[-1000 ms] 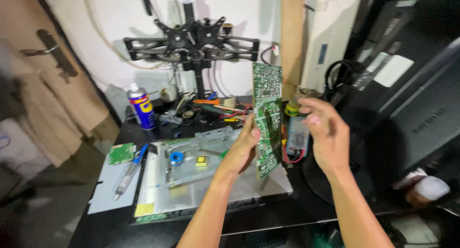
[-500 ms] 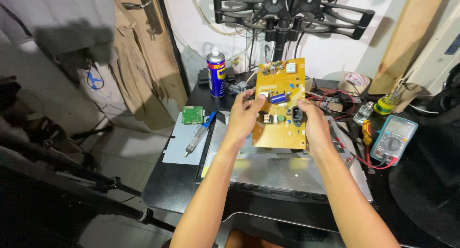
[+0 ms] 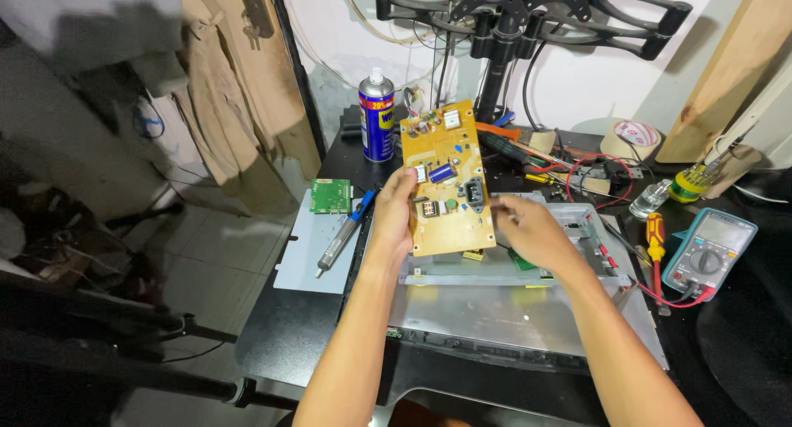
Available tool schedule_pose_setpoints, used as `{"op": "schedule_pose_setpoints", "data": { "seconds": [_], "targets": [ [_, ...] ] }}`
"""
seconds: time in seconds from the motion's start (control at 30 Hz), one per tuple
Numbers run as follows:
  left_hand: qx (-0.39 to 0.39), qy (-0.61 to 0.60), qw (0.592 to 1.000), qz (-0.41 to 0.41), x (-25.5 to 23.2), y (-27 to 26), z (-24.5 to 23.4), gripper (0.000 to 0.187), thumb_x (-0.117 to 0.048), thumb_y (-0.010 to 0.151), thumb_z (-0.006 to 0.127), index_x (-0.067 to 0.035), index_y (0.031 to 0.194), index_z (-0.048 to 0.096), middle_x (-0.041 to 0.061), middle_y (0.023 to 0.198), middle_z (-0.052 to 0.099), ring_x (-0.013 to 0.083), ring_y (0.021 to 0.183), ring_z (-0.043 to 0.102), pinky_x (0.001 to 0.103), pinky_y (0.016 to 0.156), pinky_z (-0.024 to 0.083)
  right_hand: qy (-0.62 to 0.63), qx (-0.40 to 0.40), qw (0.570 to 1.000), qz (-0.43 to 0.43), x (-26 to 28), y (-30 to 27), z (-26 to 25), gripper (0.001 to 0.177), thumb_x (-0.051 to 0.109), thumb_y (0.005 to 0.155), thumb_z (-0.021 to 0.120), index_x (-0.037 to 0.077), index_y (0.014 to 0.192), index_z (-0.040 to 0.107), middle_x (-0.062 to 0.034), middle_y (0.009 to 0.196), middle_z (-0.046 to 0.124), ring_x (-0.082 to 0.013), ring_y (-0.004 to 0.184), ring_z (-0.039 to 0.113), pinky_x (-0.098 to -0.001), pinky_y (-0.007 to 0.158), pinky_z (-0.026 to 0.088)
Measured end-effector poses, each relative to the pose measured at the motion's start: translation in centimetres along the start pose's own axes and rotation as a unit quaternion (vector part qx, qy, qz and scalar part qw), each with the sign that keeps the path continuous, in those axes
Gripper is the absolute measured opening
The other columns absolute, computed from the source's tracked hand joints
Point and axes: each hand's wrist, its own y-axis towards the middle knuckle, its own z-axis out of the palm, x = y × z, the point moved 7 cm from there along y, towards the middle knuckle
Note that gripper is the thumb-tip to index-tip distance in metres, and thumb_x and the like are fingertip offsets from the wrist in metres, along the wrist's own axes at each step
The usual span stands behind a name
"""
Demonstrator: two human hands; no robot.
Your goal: The person tests components on a circuit board using a multimeter and then applies a soldering iron to various points on the back of the board.
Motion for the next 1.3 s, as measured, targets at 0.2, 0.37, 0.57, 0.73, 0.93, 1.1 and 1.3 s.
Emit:
{"op": "schedule_pose_setpoints", "data": {
  "seconds": [0.2, 0.37, 0.57, 0.73, 0.93, 1.1, 1.3],
  "targets": [
    [-0.041, 0.045, 0.998, 0.025, 0.9, 0.4, -1.5, 0.026, -0.017, 0.101, 0.063, 0.002, 0.118, 0.065, 0.011, 0.103, 0.072, 0.0156, 0.089, 0.068, 0.032, 0.078, 0.056, -0.18, 0.059, 0.964, -0.188, 1.9, -1.7, 2.4, 0.059, 0.025, 0.07, 0.09, 0.003, 0.12, 0.069, -0.0213, 0.119, 0.067, -0.0385, 0.11, 0.06, -0.0463, 0.093, 0.048],
    [-0.055, 0.142, 0.988, 0.028, 2.0, 0.0, -2.3, 0.028, -0.017, 0.1, 0.065, 0.004, 0.118, 0.066, 0.01, 0.103, 0.073, 0.0131, 0.091, 0.068, 0.027, 0.08, 0.055, -0.253, 0.042, 0.959, -0.117, -0.9, -1.2, 0.9, 0.048, 0.015, 0.068, 0.086, 0.002, 0.11, 0.069, -0.0168, 0.111, 0.069, -0.0342, 0.104, 0.065, -0.0415, 0.092, 0.053],
    [0.021, 0.28, 0.96, 0.007, 4.5, -2.2, 0.0, 0.038, -0.013, 0.095, 0.069, 0.006, 0.126, 0.061, 0.009, 0.094, 0.07, 0.013, 0.08, 0.064, 0.028, 0.071, 0.053, -0.185, -0.205, 0.951, -0.14, -2.6, -2.8, -7.4, 0.042, 0.006, 0.075, 0.08, 0.001, 0.115, 0.069, -0.0175, 0.105, 0.067, -0.0287, 0.089, 0.065, -0.0412, 0.081, 0.054],
    [0.026, 0.405, 0.914, -0.014, 5.3, -3.1, 1.5, 0.04, -0.015, 0.095, 0.066, 0.006, 0.128, 0.059, 0.011, 0.094, 0.074, 0.0141, 0.08, 0.068, 0.029, 0.072, 0.055, -0.105, -0.291, 0.941, -0.139, -3.9, -2.6, -8.9, 0.041, 0.009, 0.081, 0.078, 0.001, 0.12, 0.067, -0.012, 0.105, 0.068, -0.019, 0.086, 0.065, -0.0328, 0.073, 0.053],
    [-0.007, 0.565, 0.825, 0.02, 2.3, -4.6, 2.6, 0.037, -0.026, 0.091, 0.07, 0.002, 0.114, 0.072, 0.019, 0.094, 0.079, 0.0207, 0.08, 0.076, 0.033, 0.073, 0.056, -0.065, -0.274, 0.945, -0.164, -2.4, -3.0, -7.8, 0.04, 0.011, 0.083, 0.079, 0.002, 0.119, 0.066, -0.0095, 0.107, 0.068, -0.0178, 0.082, 0.061, -0.031, 0.072, 0.052],
    [-0.057, 0.668, 0.714, 0.199, -1.3, -5.8, 4.8, 0.04, -0.028, 0.09, 0.076, 0.004, 0.113, 0.07, 0.016, 0.092, 0.076, 0.0303, 0.081, 0.072, 0.04, 0.072, 0.054, -0.062, -0.271, 0.944, -0.177, -1.9, -3.2, -7.2, 0.041, 0.009, 0.083, 0.079, 0.002, 0.12, 0.064, -0.0103, 0.108, 0.067, -0.0174, 0.084, 0.061, -0.0319, 0.074, 0.053],
    [-0.015, 0.539, 0.79, 0.291, -7.9, -12.6, 13.4, 0.026, -0.027, 0.095, 0.074, -0.001, 0.091, 0.07, 0.007, 0.078, 0.07, 0.0175, 0.065, 0.066, 0.031, 0.061, 0.052, -0.056, -0.287, 0.937, -0.191, -1.6, -3.2, -7.2, 0.041, 0.007, 0.083, 0.079, 0.002, 0.121, 0.064, -0.0103, 0.111, 0.068, -0.017, 0.084, 0.062, -0.0313, 0.076, 0.053]
  ]
}}
